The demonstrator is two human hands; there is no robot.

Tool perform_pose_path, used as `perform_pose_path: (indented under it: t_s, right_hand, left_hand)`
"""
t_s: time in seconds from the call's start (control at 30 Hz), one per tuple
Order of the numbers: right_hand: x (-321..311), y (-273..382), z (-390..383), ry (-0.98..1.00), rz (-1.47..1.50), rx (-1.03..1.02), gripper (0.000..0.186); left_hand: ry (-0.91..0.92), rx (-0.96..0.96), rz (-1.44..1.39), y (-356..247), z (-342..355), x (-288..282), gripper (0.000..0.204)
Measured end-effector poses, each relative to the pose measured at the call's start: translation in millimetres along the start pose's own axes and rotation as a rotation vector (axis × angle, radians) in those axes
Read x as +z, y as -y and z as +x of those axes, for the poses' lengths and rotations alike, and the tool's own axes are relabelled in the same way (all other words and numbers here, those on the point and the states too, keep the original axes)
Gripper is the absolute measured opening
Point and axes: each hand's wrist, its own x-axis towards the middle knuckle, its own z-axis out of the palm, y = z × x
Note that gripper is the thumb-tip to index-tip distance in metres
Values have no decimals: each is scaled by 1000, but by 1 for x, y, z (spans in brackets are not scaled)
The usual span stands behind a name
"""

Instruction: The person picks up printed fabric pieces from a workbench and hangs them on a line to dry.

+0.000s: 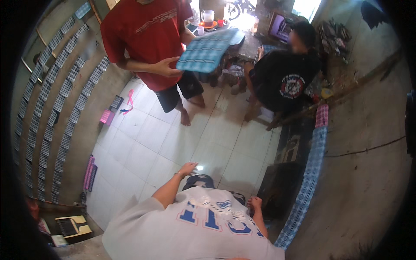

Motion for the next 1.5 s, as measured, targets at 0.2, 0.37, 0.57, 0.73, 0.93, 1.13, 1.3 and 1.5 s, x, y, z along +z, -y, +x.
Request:
perform_pose_path:
  t_s: [0.2, 0.37, 0.57, 0.73, 0.93, 1.13, 1.3, 1.5]
  right_hand:
    - [51, 137, 48, -88, -42, -258, 18]
    - [141, 194, 28, 38, -46, -222, 23]
    - [209, 196, 6, 209, -281, -128, 26]
    - [237, 186, 10, 133, -392, -17, 26]
    - [261, 166, -33, -21, -317, 104, 20]
    - [329, 238, -41, -21, -301, -42, 19]
    - [399, 273, -48, -16, -300, -138, 19]
    - [490, 227, 19, 30, -453, -151, 20]
  left_hand:
    - [-276, -243, -424, 143, -27, -99, 51]
    - [-413, -320, -584, 221, -97, -131, 58]
    - [-395, -276, -552, 220, -94, -155, 56]
    - [-221, -241, -373, 182, -9, -205, 52]
    - [-65, -160, -221, 102, 96, -289, 49]
    - [-89, -84, -240, -29, 189, -392, 35]
    - [-33, -65, -247, -67, 213, -424, 35]
    - [17, 95, 332, -65, 265, -466, 32]
